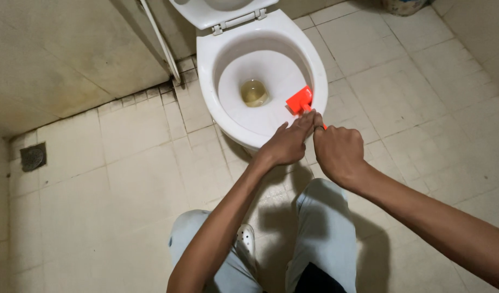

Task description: The person pours liquid from two bottles into the toilet bowl, then uses a red toilet brush to scrub the inside of the bowl.

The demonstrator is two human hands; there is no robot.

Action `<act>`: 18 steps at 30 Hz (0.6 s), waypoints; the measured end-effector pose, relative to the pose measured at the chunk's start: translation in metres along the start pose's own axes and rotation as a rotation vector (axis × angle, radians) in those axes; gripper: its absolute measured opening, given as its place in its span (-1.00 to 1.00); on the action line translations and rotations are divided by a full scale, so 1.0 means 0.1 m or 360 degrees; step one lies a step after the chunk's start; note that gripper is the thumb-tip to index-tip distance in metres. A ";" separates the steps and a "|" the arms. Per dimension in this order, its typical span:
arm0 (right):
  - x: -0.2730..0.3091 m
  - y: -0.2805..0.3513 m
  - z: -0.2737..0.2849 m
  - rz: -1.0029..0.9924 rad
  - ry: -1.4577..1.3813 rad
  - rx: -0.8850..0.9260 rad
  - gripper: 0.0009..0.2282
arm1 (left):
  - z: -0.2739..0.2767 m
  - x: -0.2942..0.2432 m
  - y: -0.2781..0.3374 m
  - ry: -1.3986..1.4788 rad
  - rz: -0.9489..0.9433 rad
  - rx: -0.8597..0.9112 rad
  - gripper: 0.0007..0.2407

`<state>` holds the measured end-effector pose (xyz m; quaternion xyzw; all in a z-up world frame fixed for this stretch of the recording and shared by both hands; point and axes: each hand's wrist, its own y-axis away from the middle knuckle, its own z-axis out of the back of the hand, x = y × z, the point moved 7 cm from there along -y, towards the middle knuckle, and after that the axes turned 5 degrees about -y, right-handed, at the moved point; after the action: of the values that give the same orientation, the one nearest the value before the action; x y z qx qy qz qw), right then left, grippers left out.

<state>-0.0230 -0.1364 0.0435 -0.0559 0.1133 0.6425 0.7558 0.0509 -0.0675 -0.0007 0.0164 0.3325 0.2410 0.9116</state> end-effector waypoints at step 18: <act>-0.07 -0.31 -0.16 -0.0088 0.0088 -0.0273 -0.40 | -0.09 0.34 -0.47 0.0160 -0.0033 0.0034 -0.15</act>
<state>0.0045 -0.1522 0.0275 -0.1412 0.0771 0.6271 0.7622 0.0875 -0.0951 -0.0372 0.0104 0.3807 0.2284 0.8960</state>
